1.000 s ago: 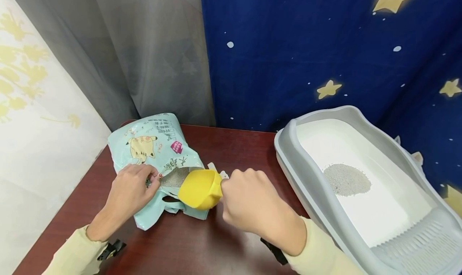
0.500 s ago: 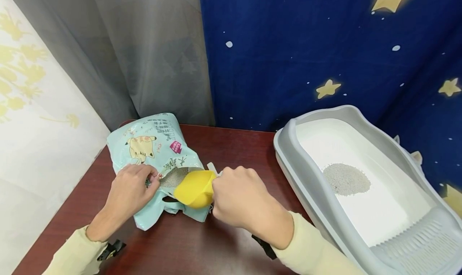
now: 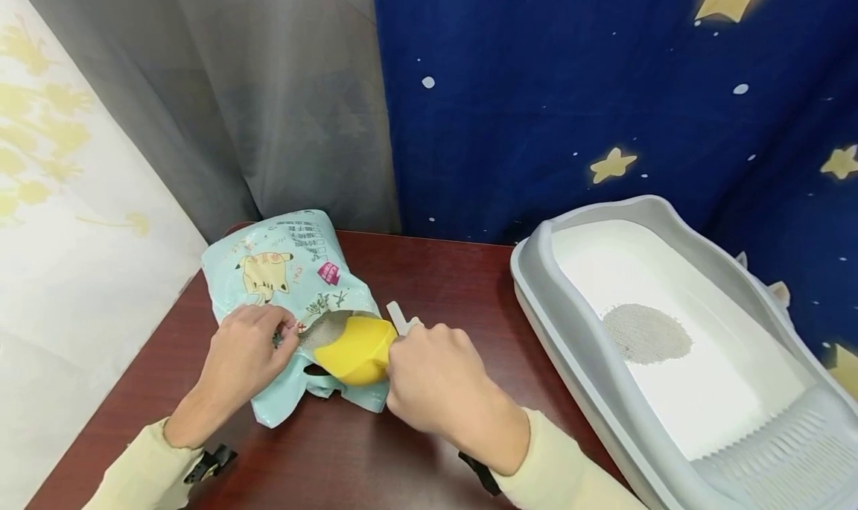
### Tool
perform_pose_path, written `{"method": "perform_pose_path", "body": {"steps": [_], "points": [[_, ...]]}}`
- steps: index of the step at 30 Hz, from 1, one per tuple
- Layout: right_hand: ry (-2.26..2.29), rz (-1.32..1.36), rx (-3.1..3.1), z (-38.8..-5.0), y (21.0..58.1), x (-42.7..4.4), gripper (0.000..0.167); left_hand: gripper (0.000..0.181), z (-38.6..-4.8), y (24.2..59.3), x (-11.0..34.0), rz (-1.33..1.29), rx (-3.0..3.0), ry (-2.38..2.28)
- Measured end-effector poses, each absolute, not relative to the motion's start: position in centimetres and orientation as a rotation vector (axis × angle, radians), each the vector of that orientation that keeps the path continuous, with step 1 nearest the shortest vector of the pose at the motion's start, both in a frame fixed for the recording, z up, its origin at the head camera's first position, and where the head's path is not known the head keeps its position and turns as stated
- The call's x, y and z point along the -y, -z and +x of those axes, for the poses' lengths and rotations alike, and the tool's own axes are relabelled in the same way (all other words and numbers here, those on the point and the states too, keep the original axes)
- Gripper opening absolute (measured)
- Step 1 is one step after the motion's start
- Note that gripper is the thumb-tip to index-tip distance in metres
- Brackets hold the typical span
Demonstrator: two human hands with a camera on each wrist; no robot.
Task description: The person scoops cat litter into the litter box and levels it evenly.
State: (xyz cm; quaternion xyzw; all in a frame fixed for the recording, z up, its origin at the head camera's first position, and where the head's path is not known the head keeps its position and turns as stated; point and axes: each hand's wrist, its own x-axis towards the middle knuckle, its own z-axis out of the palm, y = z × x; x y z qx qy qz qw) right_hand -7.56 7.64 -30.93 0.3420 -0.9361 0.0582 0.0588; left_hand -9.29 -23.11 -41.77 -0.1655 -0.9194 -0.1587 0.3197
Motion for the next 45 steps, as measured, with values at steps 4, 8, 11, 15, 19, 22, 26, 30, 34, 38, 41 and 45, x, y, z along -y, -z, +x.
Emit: {"method": "perform_pose_path", "body": {"steps": [4, 8, 11, 15, 19, 22, 26, 30, 34, 38, 41, 45], "points": [[-0.206, 1.012, 2.848, -7.4, 31.8, -7.5, 0.036, 0.01, -9.3, 41.8, 22.9, -0.438, 2.418, 0.429], [-0.252, 0.987, 2.847, -7.2, 32.4, -7.3, 0.037, 0.008, -9.2, 41.8, 22.9, -0.429, 2.421, 0.435], [-0.285, 0.97, 2.833, -7.2, 33.1, -7.2, 0.037, 0.008, -9.1, 41.8, 22.9, -0.426, 2.423, 0.434], [-0.309, 0.955, 2.797, -7.1, 34.2, -7.1, 0.036, 0.009, -9.1, 41.8, 23.0, -0.428, 2.421, 0.433], [-0.346, 0.947, 2.746, -6.9, 35.5, -7.1, 0.03, 0.009, -9.2, 41.8, 23.0, -0.437, 2.413, 0.431], [-0.375, 0.944, 2.719, -6.8, 36.4, -7.0, 0.028, 0.01, -9.2, 41.8, 23.0, -0.444, 2.407, 0.428], [-0.397, 0.94, 2.693, -6.8, 37.3, -6.8, 0.029, 0.01, -9.3, 41.9, 23.0, -0.45, 2.402, 0.428], [-0.429, 0.938, 2.669, -6.9, 38.2, -6.6, 0.029, 0.01, -9.3, 41.9, 23.0, -0.454, 2.4, 0.434], [-0.468, 0.942, 2.65, -6.8, 38.8, -6.6, 0.028, 0.01, -9.1, 41.9, 23.1, -0.451, 2.403, 0.437], [-0.502, 0.957, 2.606, -6.6, 39.2, -7.0, 0.027, 0.01, -9.0, 41.9, 23.1, -0.444, 2.407, 0.441], [-0.517, 0.963, 2.568, -6.5, 39.7, -7.5, 0.027, 0.009, -9.0, 41.9, 23.2, -0.439, 2.406, 0.446], [-0.525, 0.956, 2.539, -6.3, 40.1, -7.9, 0.027, 0.01, -9.0, 41.8, 23.2, -0.433, 2.403, 0.455]]}}
